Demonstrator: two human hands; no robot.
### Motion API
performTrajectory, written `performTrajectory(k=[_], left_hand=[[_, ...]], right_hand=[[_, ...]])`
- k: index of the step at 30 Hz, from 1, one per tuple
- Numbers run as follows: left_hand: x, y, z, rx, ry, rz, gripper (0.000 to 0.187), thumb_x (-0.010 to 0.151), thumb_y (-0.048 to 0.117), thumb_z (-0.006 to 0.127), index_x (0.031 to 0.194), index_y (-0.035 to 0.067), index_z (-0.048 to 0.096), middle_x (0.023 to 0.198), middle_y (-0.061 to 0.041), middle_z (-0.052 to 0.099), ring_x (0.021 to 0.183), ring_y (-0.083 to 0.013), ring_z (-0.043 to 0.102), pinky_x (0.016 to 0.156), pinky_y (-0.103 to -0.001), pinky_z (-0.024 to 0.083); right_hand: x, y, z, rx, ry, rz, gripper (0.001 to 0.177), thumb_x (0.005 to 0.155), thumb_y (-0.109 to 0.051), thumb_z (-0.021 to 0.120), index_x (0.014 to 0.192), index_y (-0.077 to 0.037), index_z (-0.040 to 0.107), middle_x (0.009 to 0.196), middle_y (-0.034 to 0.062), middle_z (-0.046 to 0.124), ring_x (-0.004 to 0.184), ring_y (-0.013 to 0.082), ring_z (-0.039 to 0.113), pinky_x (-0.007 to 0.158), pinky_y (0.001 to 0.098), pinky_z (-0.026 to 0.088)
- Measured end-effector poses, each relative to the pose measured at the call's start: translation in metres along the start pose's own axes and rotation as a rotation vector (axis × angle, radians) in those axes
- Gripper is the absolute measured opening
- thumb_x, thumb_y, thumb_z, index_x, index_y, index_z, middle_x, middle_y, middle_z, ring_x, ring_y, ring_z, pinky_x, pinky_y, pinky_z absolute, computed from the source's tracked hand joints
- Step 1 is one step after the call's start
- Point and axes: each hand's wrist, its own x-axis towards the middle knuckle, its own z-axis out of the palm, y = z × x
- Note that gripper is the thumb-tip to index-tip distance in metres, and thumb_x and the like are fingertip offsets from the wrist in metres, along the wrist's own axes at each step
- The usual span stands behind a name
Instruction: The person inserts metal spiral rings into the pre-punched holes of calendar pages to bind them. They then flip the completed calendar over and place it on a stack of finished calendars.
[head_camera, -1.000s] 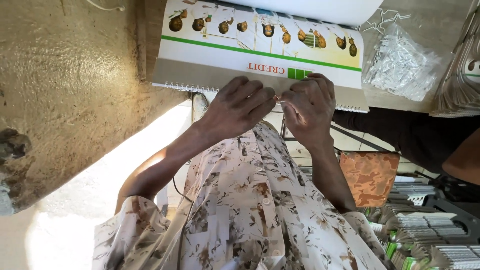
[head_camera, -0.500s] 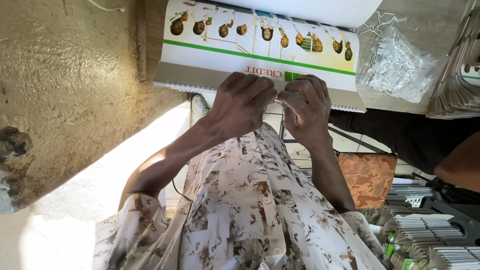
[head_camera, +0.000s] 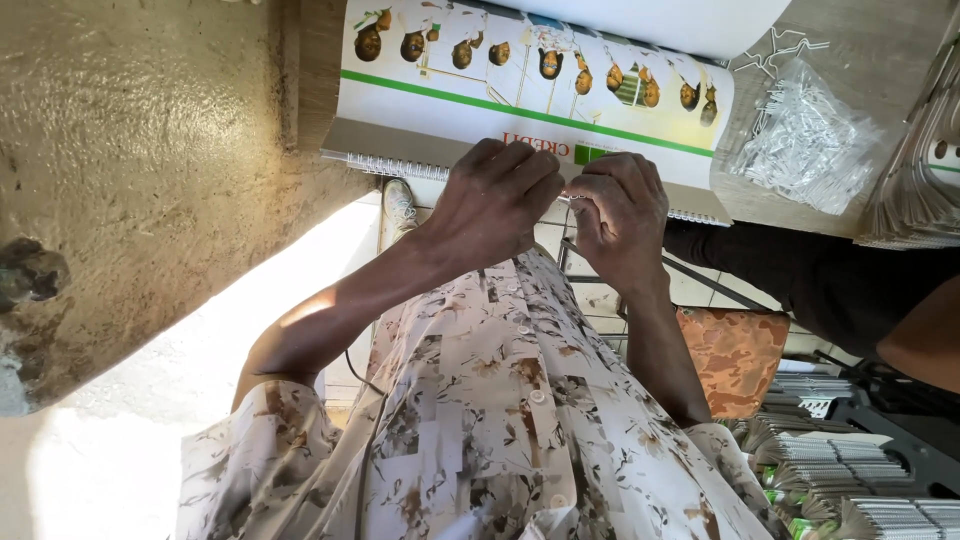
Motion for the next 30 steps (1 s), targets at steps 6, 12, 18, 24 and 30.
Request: performTrajectory(k=[6,12,18,24,30], left_hand=[[0.004,-0.002,-0.004,-0.026,0.008,-0.012,0.023,0.074,-0.008,0.061,0.085,0.009,0.071,0.086,-0.003,0.063,0.082,-0.028,0.07,0.066,-0.037,0.057],[0.003,-0.001,-0.002,0.035,-0.027,-0.025,0.026,0.076,-0.01,0.055,0.084,0.007,0.073,0.085,-0.004,0.065,0.075,-0.0241,0.069,0.058,-0.032,0.054],[0.004,-0.001,-0.004,0.04,-0.105,-0.041,0.024,0.079,-0.01,0.055,0.084,0.007,0.072,0.083,-0.005,0.065,0.07,-0.0225,0.067,0.054,-0.03,0.05],[0.013,-0.013,-0.014,-0.122,-0.191,-0.12,0.009,0.09,-0.001,0.068,0.086,0.006,0.071,0.082,-0.006,0.064,0.078,-0.026,0.071,0.064,-0.033,0.056],[0.026,-0.012,-0.035,-0.552,-0.303,-0.215,0.007,0.093,-0.002,0.069,0.089,0.003,0.068,0.082,-0.012,0.065,0.082,-0.0355,0.071,0.071,-0.045,0.057]], right_hand=[[0.0,-0.001,0.0,-0.044,-0.001,-0.016,0.011,0.1,0.001,0.068,0.097,-0.009,0.072,0.091,0.0066,0.058,0.09,0.0348,0.066,0.085,0.0498,0.051],[0.005,-0.002,0.003,-0.021,0.034,-0.057,0.012,0.1,0.0,0.07,0.093,-0.009,0.07,0.09,0.0055,0.059,0.088,0.0338,0.067,0.086,0.0495,0.053],[0.01,-0.012,0.008,-0.013,0.077,-0.073,0.013,0.103,-0.001,0.066,0.092,-0.008,0.063,0.088,0.007,0.062,0.085,0.0338,0.068,0.089,0.0511,0.054],[0.009,-0.01,0.008,-0.082,0.098,-0.136,0.014,0.102,-0.002,0.066,0.089,-0.005,0.064,0.088,0.009,0.064,0.082,0.0319,0.067,0.09,0.0518,0.056],[0.002,-0.008,-0.003,-0.097,0.089,-0.097,0.009,0.103,-0.011,0.07,0.095,-0.007,0.068,0.091,0.0076,0.064,0.086,0.0314,0.065,0.09,0.0524,0.055]])
